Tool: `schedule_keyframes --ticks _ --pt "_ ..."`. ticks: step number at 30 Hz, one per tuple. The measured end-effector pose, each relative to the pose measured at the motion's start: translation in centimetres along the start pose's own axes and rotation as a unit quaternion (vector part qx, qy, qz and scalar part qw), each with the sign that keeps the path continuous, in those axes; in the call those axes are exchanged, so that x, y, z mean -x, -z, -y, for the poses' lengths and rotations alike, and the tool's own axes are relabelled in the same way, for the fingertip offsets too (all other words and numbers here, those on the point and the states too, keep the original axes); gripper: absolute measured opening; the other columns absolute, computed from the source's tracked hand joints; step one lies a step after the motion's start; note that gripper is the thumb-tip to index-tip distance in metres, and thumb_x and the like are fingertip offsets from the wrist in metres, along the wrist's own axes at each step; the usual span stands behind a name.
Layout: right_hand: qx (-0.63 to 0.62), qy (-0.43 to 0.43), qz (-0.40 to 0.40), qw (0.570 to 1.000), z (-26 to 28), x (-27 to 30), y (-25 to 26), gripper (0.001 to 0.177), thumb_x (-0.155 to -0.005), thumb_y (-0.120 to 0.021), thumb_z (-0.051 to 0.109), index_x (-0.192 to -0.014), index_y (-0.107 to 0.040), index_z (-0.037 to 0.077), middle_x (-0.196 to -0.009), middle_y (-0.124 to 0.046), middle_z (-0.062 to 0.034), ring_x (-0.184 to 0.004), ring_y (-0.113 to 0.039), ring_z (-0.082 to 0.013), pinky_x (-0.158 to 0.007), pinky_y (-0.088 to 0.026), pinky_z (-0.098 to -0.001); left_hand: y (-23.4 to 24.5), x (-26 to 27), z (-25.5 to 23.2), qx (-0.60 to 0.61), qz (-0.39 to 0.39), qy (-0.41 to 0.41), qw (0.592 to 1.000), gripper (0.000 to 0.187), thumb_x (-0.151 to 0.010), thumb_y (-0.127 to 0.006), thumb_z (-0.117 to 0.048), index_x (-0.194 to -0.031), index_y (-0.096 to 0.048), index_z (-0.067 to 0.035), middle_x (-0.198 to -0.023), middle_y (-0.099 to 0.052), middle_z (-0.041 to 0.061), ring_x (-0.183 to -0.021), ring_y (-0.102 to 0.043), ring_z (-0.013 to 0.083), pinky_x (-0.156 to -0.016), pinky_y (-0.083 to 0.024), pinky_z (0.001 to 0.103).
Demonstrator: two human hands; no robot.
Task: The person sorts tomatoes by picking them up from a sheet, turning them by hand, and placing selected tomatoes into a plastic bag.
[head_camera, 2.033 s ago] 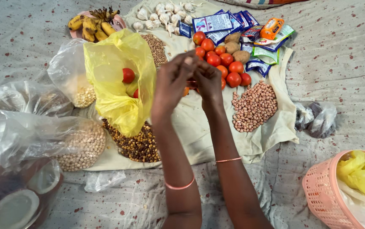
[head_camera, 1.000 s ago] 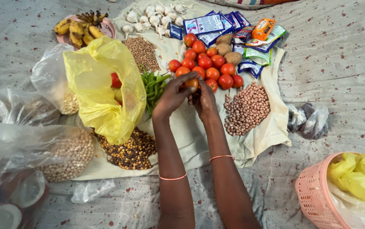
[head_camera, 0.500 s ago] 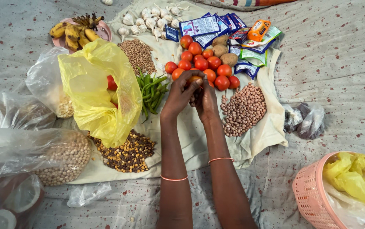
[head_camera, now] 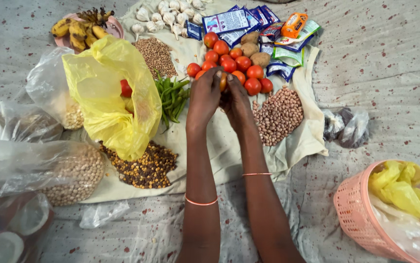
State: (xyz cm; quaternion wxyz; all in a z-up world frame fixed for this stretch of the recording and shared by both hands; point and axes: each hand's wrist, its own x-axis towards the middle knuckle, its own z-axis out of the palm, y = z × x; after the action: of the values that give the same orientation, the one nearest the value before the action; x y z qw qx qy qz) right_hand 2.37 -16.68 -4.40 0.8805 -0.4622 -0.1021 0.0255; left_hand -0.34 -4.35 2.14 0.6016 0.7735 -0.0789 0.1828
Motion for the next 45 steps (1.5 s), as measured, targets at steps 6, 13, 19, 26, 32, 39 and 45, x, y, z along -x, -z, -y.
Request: schedule_keyframes --ticks 6,13,19,26,32,39,45 --pt "0.136 -0.042 0.025 0.99 4.5 3.0 -3.0 0.033 -0.103 -0.06 0.032 -0.127 -0.06 0.01 -0.108 -0.067 -0.0043 -0.087 -0.069 -0.0165 -0.078 -0.061 -0.0323 2.7 0.5 -2.8 -0.182 0.023 -0.076 0.98 0.022 -0.096 -0.059 -0.013 -0.108 -0.075 -0.003 -0.094 -0.072 0.024 -0.092 -0.07 0.0426 -0.082 -0.053 0.052" --pt "0.237 -0.015 0.107 0.966 6.5 5.7 -11.8 0.032 -0.098 -0.067 0.019 -0.126 -0.056 0.007 -0.112 -0.07 -0.0082 -0.098 -0.073 -0.0153 -0.084 -0.065 -0.0323 13.0 2.6 -7.3 -0.181 0.022 -0.067 0.981 0.02 -0.086 -0.07 -0.011 -0.104 -0.076 -0.003 -0.094 -0.077 0.016 -0.084 -0.077 0.0289 -0.079 -0.059 0.04" --pt "0.288 0.025 0.1 0.952 2.3 3.9 -19.6 0.034 -0.095 -0.075 0.018 -0.123 -0.062 0.004 -0.1 -0.073 -0.0137 -0.083 -0.075 -0.0172 -0.069 -0.064 -0.0277 20.0 5.0 -5.9 -0.07 -0.102 -0.048 0.991 0.021 -0.095 -0.068 -0.01 -0.114 -0.071 0.0 -0.098 -0.078 0.014 -0.088 -0.081 0.0244 -0.077 -0.063 0.035" --pt "0.289 0.098 0.109 0.946 -4.7 1.5 -21.7 0.042 -0.093 -0.074 0.013 -0.132 -0.063 0.004 -0.112 -0.073 -0.0105 -0.094 -0.076 -0.0158 -0.078 -0.067 -0.0268 21.9 5.6 -1.5 -0.19 -0.147 -0.047 0.97 0.029 -0.1 -0.058 -0.005 -0.125 -0.069 0.001 -0.102 -0.074 0.024 -0.094 -0.074 0.0368 -0.079 -0.056 0.047" --pt "0.423 0.076 0.12 0.895 -5.2 3.3 -22.2 0.046 -0.099 -0.064 0.005 -0.144 -0.057 0.007 -0.132 -0.072 -0.0091 -0.102 -0.073 -0.0164 -0.09 -0.058 -0.0308 22.2 5.7 -1.5 -0.188 -0.145 0.027 0.971 0.032 -0.099 -0.053 -0.007 -0.125 -0.071 -0.007 -0.102 -0.076 0.022 -0.096 -0.075 0.0358 -0.084 -0.055 0.047" --pt "0.411 0.162 0.171 0.88 -4.3 4.0 -22.4 0.055 -0.097 -0.061 -0.002 -0.15 -0.052 0.008 -0.15 -0.056 -0.0116 -0.132 -0.058 -0.0201 -0.109 -0.049 -0.0319 21.8 5.5 -1.7 -0.198 -0.163 -0.042 0.966 0.031 -0.1 -0.055 -0.007 -0.127 -0.069 -0.004 -0.105 -0.076 0.022 -0.098 -0.073 0.038 -0.084 -0.054 0.049" --pt "0.405 0.154 0.143 0.89 -3.2 4.4 -19.7 0.037 -0.103 -0.062 0.007 -0.139 -0.064 0.007 -0.132 -0.073 -0.0081 -0.119 -0.071 -0.017 -0.101 -0.055 -0.0336 20.0 4.9 -4.2 -0.141 -0.231 -0.121 0.955 0.022 -0.104 -0.063 -0.013 -0.123 -0.067 -0.004 -0.105 -0.077 0.013 -0.091 -0.077 0.0261 -0.078 -0.059 0.039"
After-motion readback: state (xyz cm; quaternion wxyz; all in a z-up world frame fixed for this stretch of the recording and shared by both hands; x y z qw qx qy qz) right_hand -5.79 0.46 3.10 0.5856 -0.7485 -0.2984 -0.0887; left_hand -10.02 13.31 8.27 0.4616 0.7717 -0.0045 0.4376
